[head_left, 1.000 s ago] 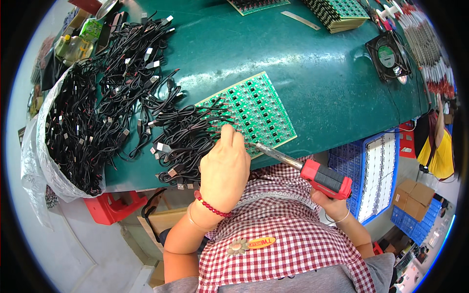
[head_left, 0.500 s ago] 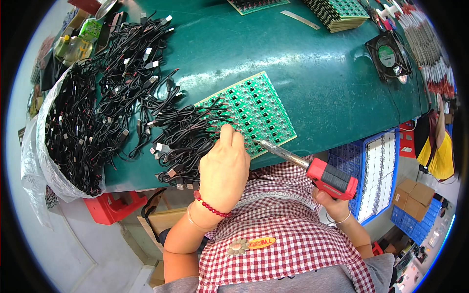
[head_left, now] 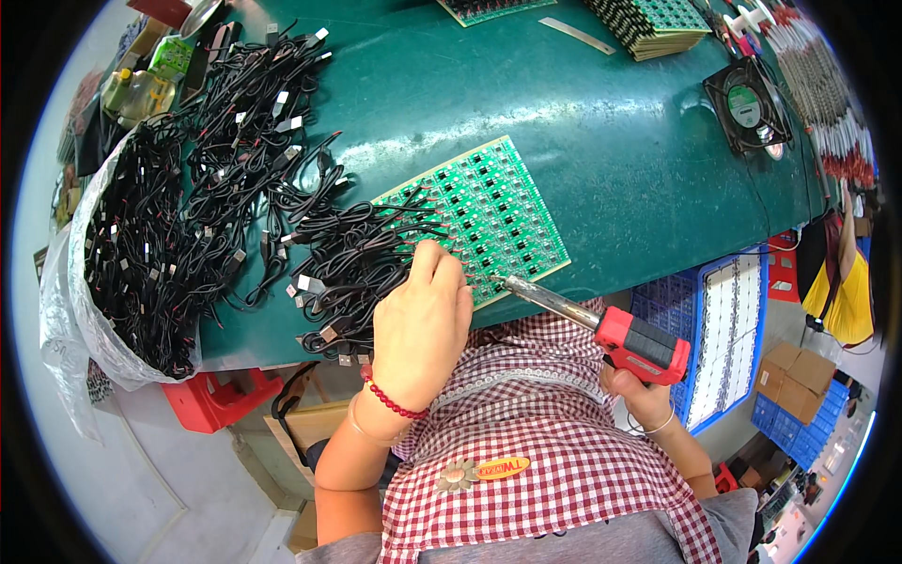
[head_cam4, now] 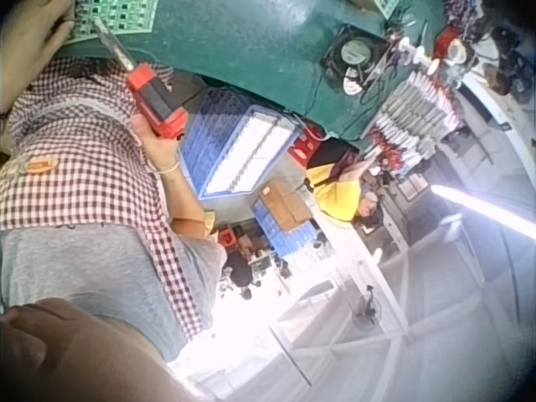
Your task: The person solders USB cables onto a circuit board using a soldering iron, attaching the wires one by one.
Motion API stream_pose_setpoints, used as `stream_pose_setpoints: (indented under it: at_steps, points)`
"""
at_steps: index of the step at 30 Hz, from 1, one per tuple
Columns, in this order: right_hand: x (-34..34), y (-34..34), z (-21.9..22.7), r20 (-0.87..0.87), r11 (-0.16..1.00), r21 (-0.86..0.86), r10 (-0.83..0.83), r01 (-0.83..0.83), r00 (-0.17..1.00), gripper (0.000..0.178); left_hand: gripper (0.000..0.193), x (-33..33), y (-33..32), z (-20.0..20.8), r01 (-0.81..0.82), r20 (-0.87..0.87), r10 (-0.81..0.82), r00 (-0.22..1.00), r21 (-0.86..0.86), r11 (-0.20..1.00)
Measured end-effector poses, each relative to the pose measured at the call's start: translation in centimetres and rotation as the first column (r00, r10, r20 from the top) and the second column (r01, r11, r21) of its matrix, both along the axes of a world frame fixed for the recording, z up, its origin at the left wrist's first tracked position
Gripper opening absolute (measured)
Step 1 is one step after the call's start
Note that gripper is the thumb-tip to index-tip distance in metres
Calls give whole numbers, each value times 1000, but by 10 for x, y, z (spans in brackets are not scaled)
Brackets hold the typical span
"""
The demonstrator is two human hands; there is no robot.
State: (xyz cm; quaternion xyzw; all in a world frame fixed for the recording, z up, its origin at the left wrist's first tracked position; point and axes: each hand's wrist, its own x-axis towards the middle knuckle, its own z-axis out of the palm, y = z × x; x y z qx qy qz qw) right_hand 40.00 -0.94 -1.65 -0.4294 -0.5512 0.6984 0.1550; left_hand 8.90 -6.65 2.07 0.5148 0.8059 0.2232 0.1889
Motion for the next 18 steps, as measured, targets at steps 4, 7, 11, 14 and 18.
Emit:
stream_pose_setpoints:
  at_steps: [4,7,11,14,18]
  points:
    - [4,-2,0,-20,995,-92,-25,23,999,40,7,0,0,2,-25,81,25,996,-4,1000]
    - [6,-3,-1,-43,994,-112,-21,16,999,40,6,1,-1,0,-38,98,36,995,14,999]
    - [6,-1,-2,-38,993,-114,-24,20,999,39,7,4,1,-3,-16,12,16,1000,12,1000]
    - [1,-4,4,-13,995,-92,-23,22,1000,38,9,7,-1,-2,-23,-44,24,999,23,999]
    - [-17,-5,15,28,999,33,-16,15,999,38,13,9,1,-8,-15,-106,24,994,86,996]
